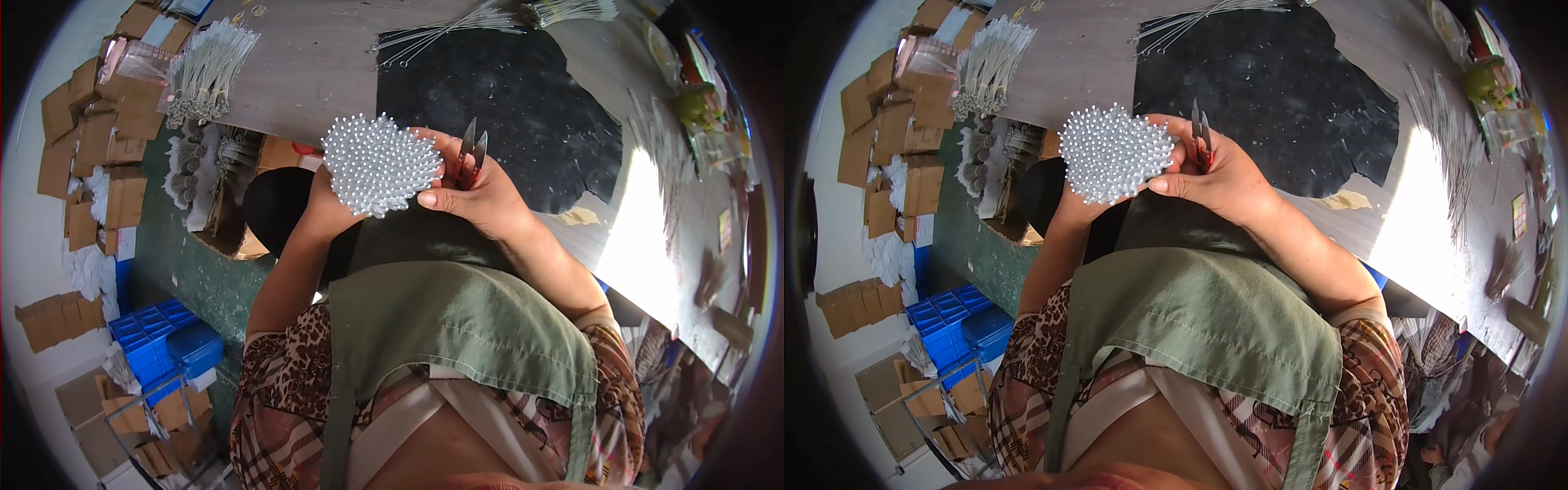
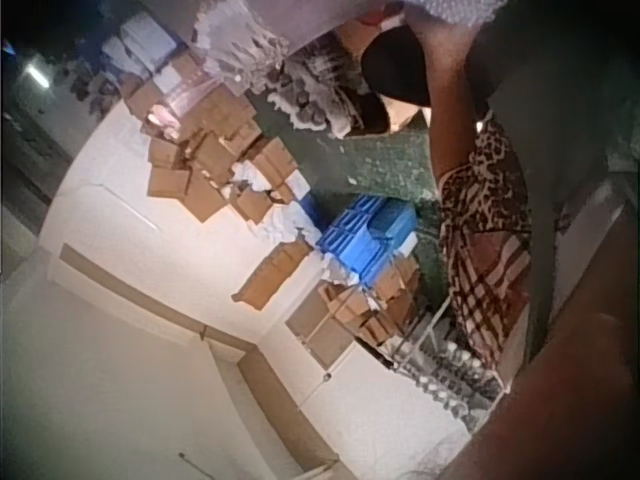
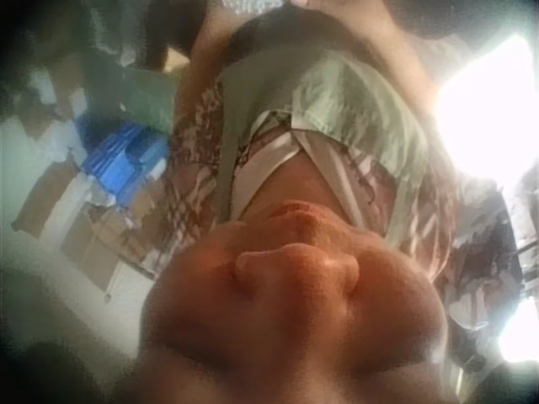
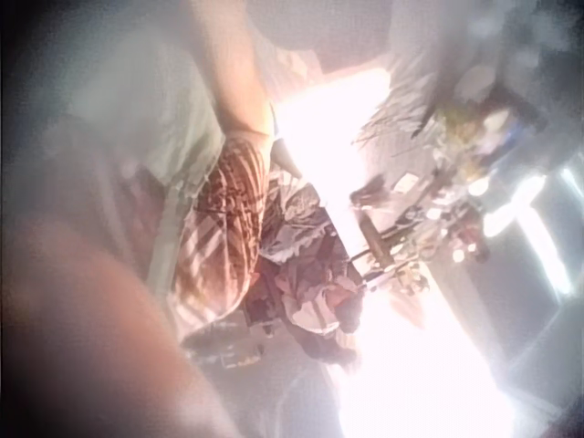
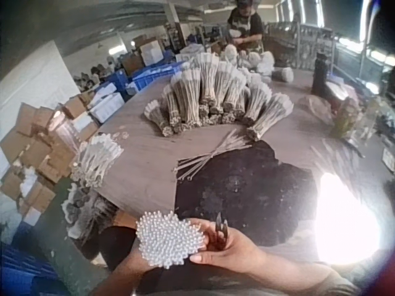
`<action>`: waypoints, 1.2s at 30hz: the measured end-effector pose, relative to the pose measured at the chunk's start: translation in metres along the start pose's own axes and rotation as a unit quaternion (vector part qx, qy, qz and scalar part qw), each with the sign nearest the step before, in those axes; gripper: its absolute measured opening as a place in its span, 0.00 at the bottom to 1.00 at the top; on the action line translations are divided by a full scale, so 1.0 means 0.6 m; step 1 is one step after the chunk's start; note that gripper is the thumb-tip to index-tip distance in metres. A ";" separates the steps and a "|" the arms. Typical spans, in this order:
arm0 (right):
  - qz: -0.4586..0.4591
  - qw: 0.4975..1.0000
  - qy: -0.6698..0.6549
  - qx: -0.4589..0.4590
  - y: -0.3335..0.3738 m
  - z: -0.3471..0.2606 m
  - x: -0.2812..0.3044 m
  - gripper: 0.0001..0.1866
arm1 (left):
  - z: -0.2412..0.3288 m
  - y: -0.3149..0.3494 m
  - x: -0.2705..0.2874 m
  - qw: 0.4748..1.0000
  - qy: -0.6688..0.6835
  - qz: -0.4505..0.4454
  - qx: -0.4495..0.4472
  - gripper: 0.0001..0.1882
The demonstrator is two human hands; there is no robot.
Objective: The person holds a bundle of wire brushes with white tips and uses red-handled scissors to trim the ends. They repeatedly fan the bundle to align the tips and cut them flush, working on multiple bundles throughout the clip.
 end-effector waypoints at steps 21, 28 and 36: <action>0.113 0.987 0.115 -0.014 0.008 -0.003 0.015 0.30 | 0.014 0.009 0.027 0.995 0.003 0.094 0.032 0.33; 0.129 0.986 0.100 -0.029 0.032 -0.009 0.004 0.12 | 0.040 0.014 0.060 0.941 -0.210 0.264 -0.046 0.31; 0.134 0.984 0.113 -0.031 0.021 0.003 -0.009 0.09 | 0.085 0.015 0.053 0.848 -0.382 0.318 -0.184 0.27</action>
Point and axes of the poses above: each hand's wrist, its own y-axis away from the middle knuckle, its own x-axis out of the back of the hand, z = x × y, the point moved 7 cm from there along -y, towards the middle knuckle, and after that the axes turned 4 degrees about y, right-handed, at the moved point
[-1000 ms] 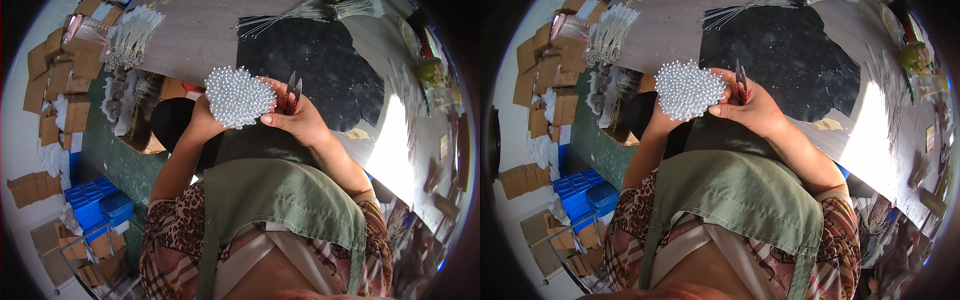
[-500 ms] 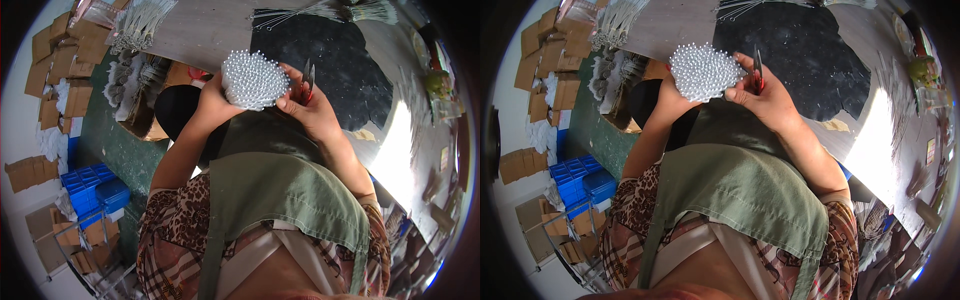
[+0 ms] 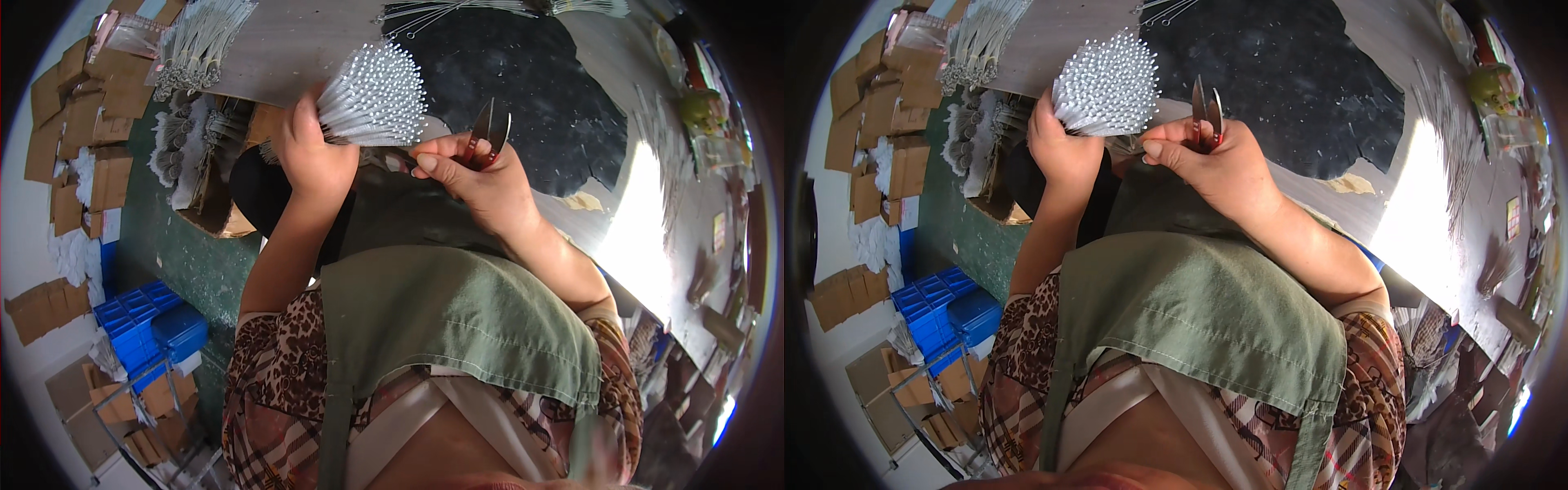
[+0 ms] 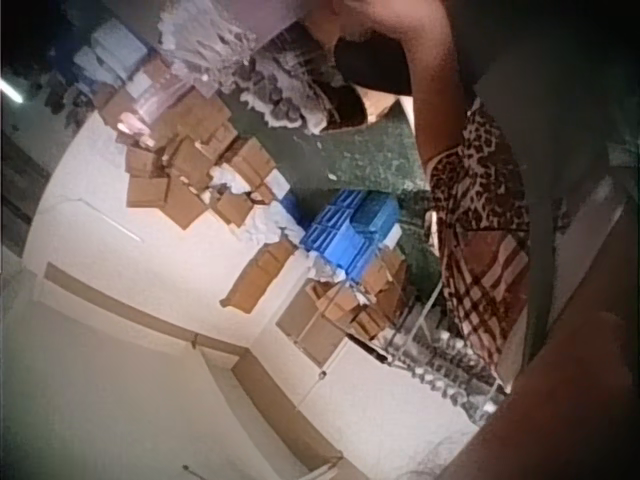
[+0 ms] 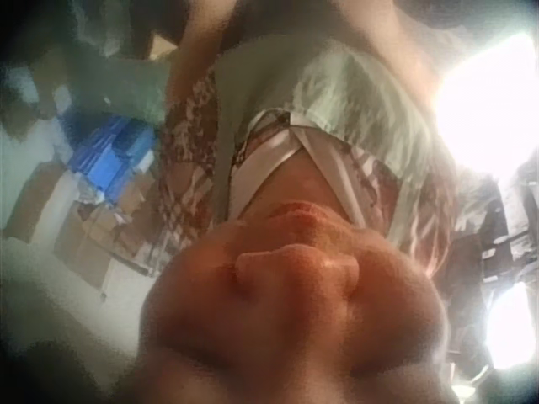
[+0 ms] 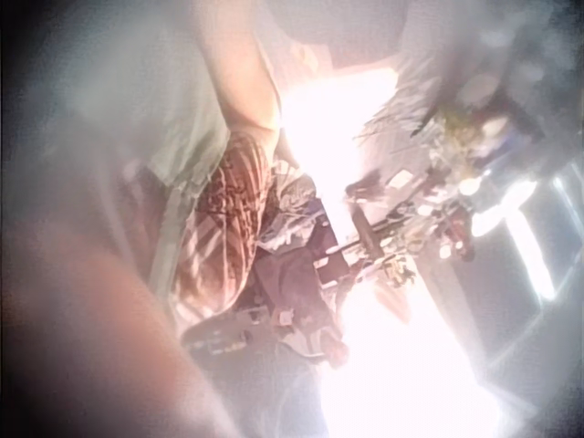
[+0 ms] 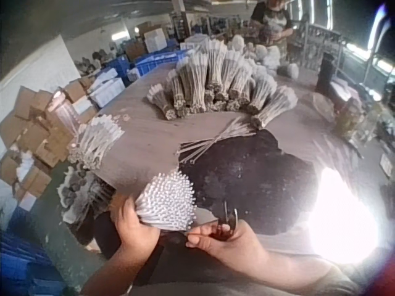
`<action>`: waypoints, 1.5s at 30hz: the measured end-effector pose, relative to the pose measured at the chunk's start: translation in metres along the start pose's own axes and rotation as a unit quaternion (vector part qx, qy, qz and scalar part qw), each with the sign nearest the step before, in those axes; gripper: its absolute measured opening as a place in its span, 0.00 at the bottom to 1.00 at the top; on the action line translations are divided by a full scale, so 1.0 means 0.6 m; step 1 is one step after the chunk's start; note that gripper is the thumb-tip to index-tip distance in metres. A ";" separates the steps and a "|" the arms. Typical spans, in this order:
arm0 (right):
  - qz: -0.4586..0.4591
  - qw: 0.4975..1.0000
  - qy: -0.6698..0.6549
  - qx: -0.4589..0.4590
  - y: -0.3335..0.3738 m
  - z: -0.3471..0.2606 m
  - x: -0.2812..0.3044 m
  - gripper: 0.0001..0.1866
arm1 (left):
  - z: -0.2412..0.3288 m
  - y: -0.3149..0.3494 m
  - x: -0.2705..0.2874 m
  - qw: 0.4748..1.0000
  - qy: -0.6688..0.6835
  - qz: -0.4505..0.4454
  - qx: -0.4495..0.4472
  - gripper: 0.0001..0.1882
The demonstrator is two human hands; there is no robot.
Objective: The person holds a bundle of wire brushes with white tips and uses red-handled scissors to trim the ends. They repeatedly fan the bundle to align the tips and cut them flush, working on multiple bundles throughout the clip.
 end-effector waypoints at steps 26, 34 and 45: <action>-0.005 0.960 0.279 0.031 0.012 -0.060 0.059 0.06 | -0.061 0.027 -0.038 0.934 0.281 -0.110 0.191 0.28; -0.017 0.973 0.223 0.060 0.017 -0.052 0.061 0.14 | -0.012 0.028 -0.048 0.873 0.383 -0.241 0.183 0.23; -0.017 0.976 0.209 0.058 0.009 -0.053 0.048 0.19 | 0.002 0.019 -0.053 0.863 0.421 -0.263 0.096 0.17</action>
Point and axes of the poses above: each hand's wrist, its own y-axis away from the middle knuckle, its own x-axis out of the back of the hand, z = x × y, the point moved 7 cm from there along -y, towards the middle knuckle, and after that the axes turned 4 degrees about y, right-handed, at the moved point
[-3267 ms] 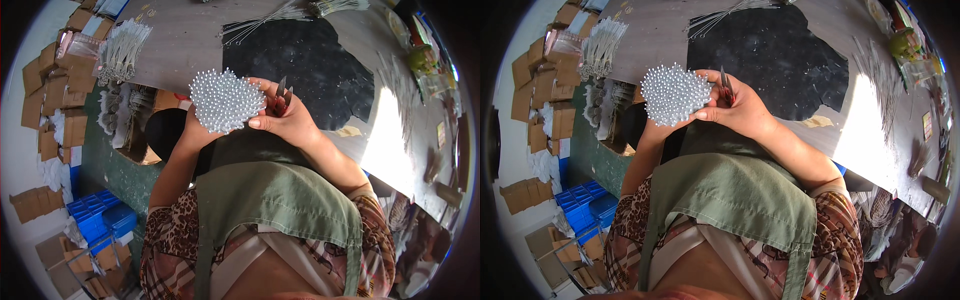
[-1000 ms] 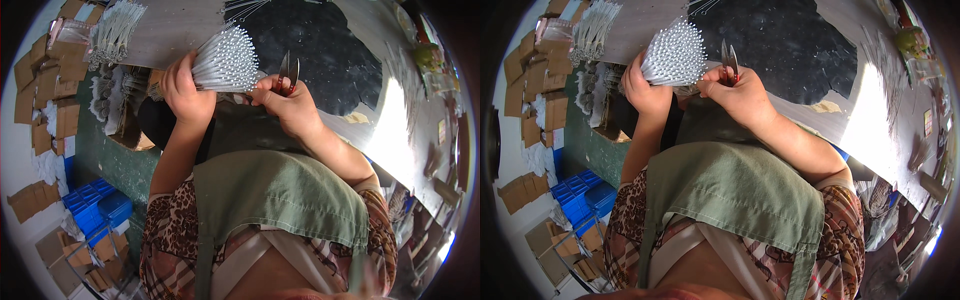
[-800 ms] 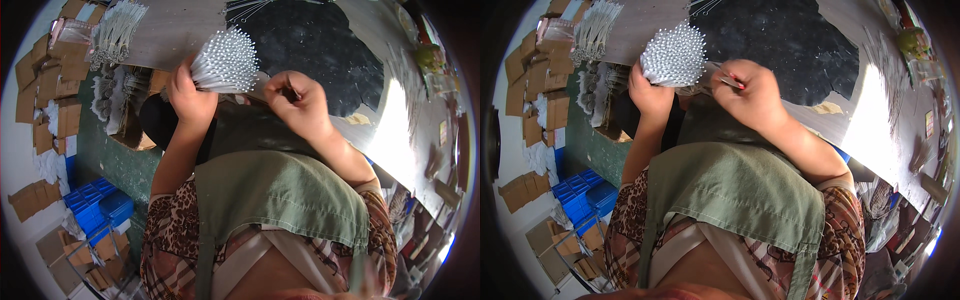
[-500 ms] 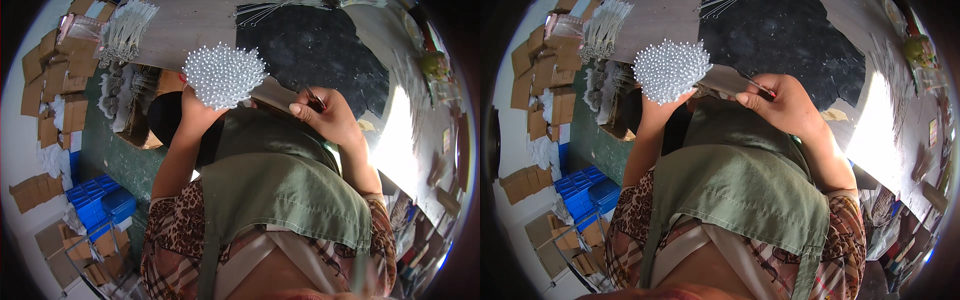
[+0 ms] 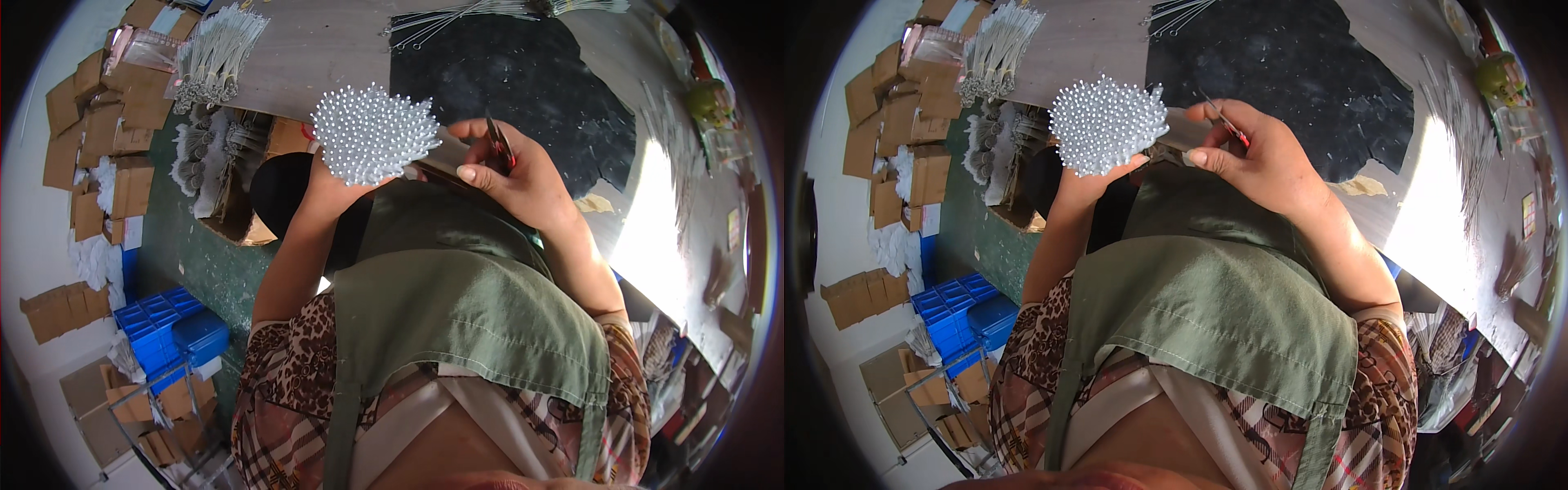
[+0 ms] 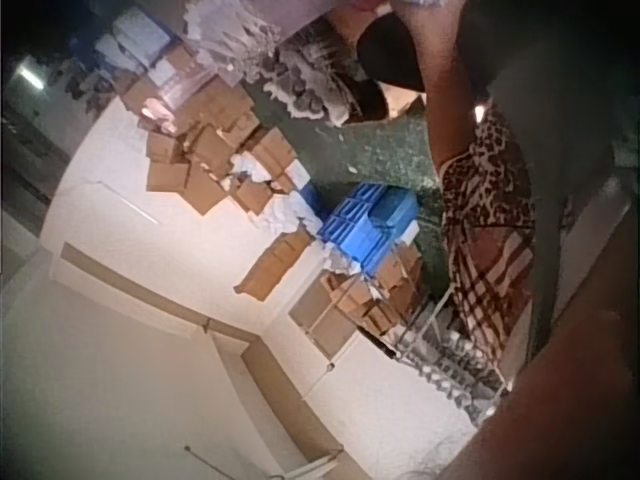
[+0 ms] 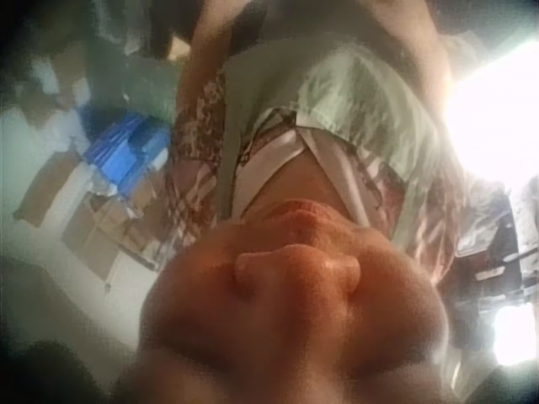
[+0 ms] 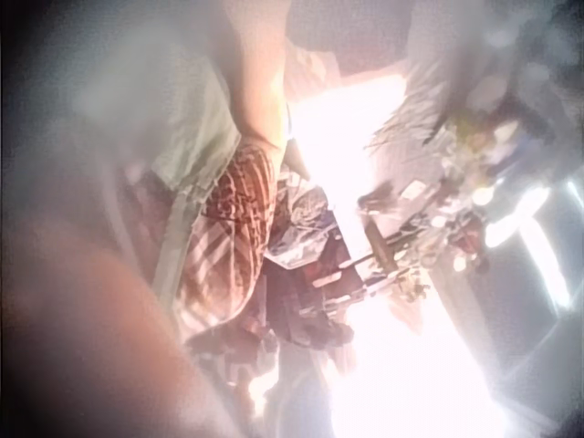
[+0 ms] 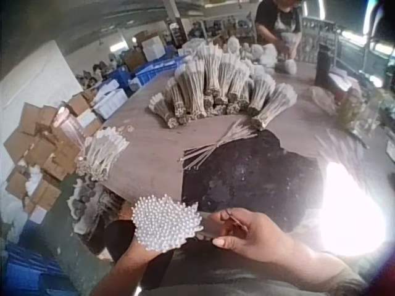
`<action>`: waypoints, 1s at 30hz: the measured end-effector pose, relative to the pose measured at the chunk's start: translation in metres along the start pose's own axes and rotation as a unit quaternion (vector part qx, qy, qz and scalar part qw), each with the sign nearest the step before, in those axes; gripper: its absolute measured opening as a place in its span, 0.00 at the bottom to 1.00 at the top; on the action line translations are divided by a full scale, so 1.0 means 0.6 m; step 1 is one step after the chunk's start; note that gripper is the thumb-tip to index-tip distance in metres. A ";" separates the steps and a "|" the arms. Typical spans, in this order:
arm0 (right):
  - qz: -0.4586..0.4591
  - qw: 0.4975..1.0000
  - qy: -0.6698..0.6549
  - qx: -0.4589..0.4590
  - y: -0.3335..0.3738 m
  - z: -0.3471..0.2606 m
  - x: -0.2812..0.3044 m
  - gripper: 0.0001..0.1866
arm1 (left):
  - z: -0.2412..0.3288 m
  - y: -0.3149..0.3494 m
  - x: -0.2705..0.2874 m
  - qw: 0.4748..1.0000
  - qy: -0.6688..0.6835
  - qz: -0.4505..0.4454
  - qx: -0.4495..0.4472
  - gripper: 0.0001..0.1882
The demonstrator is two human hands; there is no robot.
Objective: The person holds a bundle of wire brushes with white tips and uses red-handled scissors to trim the ends. They repeatedly fan the bundle to align the tips and cut them flush, working on multiple bundles throughout the clip.
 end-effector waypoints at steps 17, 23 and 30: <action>0.064 0.961 0.263 0.050 0.024 -0.023 0.052 0.15 | 0.021 0.027 -0.021 0.972 0.007 -0.014 0.235 0.34; 0.084 0.950 0.286 0.090 0.024 -0.048 0.048 0.16 | 0.012 0.034 -0.020 0.969 0.010 -0.011 0.248 0.35; 0.081 0.928 0.332 0.145 0.016 -0.059 0.038 0.16 | 0.019 0.034 -0.019 0.973 -0.031 -0.023 0.227 0.36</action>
Point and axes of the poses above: each hand's wrist, its own y-axis away from the middle knuckle, its own x-axis out of the back of the hand, z = x × y, the point moved 7 cm from there along -y, towards the middle knuckle, and after that the axes turned 4 degrees about y, right-handed, at the moved point
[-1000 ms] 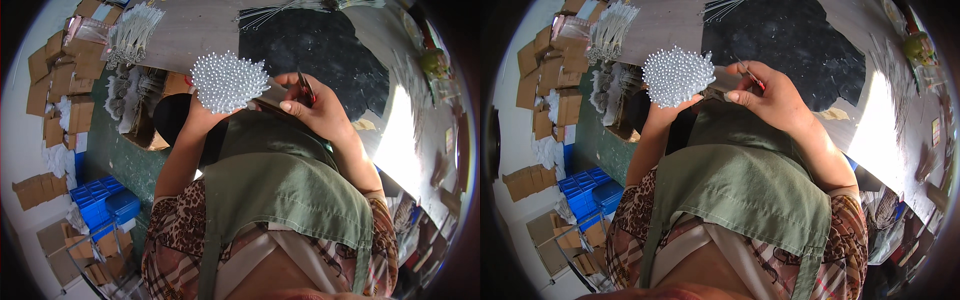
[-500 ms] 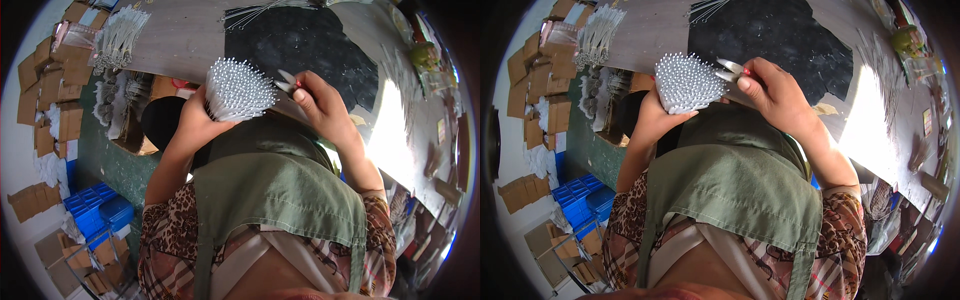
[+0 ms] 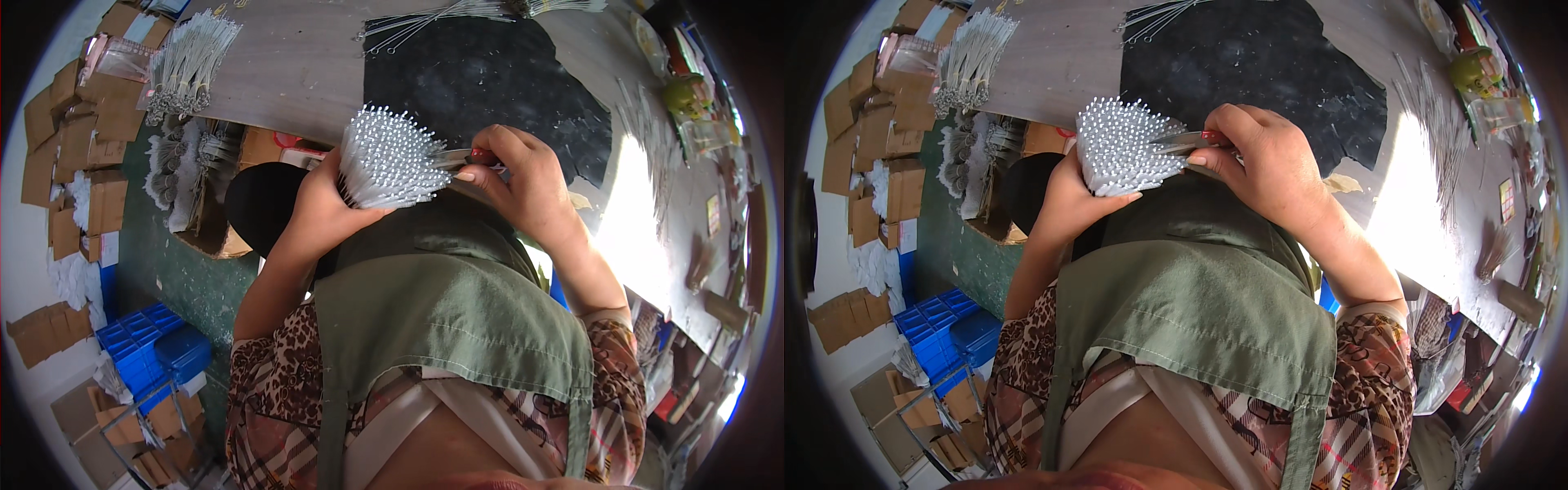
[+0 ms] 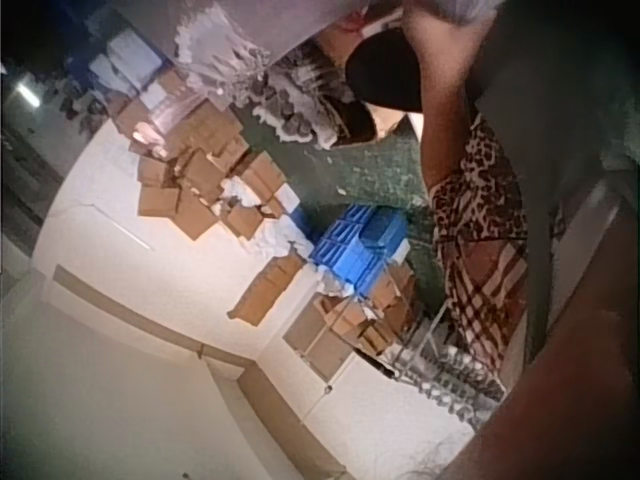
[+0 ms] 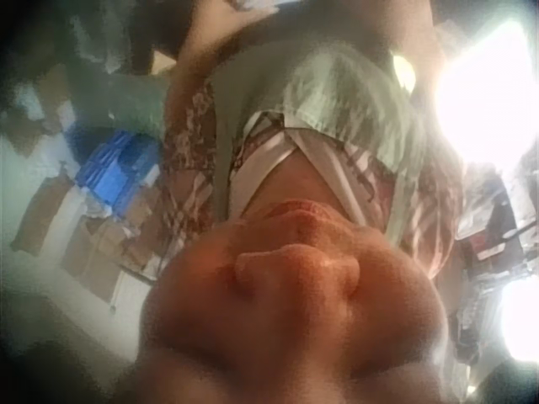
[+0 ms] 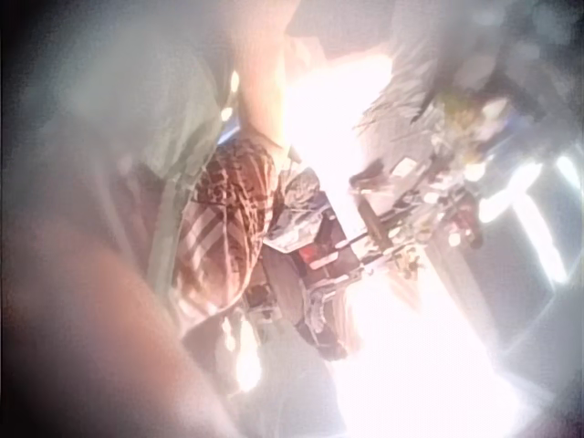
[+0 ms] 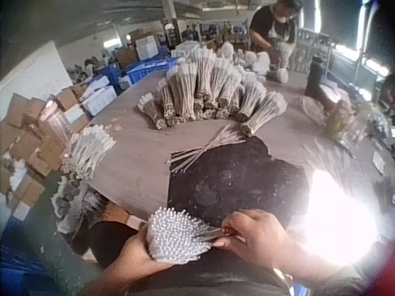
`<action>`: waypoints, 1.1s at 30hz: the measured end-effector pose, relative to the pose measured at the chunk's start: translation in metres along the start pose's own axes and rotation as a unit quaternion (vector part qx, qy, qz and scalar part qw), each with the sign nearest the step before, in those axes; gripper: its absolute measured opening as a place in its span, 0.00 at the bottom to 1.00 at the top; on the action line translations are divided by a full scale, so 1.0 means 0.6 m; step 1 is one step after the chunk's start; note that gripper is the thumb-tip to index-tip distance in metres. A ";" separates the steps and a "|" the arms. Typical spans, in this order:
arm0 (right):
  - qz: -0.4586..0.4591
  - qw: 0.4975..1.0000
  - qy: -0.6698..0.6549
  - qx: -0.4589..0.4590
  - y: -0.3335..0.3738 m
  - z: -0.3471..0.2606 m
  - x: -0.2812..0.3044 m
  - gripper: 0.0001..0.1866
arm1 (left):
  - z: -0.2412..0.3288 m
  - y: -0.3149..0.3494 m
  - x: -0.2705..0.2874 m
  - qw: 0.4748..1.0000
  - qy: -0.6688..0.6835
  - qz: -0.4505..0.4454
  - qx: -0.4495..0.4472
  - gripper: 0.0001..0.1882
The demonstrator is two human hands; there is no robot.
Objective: The person holds a bundle of wire brushes with white tips and uses red-handled scissors to trim the ends. They repeatedly fan the bundle to align the tips and cut them flush, working on multiple bundles throughout the clip.
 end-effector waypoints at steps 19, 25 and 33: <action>0.389 0.908 0.086 -0.134 0.027 0.070 0.103 0.14 | -0.039 0.024 -0.032 0.986 0.072 -0.033 0.149 0.35; 0.037 0.954 -0.275 -0.114 -0.002 0.063 0.017 0.13 | -0.037 0.008 -0.035 0.993 0.084 -0.022 0.078 0.37; -0.084 0.954 -0.280 -0.066 -0.002 0.026 -0.040 0.04 | -0.034 0.008 -0.036 0.994 0.081 -0.019 0.066 0.36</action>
Point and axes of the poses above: each hand's wrist, its own y-axis away from the middle knuckle, its own x-axis out of the back of the hand, z = x × y, the point moved 7 cm from there along -y, towards the middle knuckle, and after that the axes turned 4 degrees about y, right-handed, at the moved point
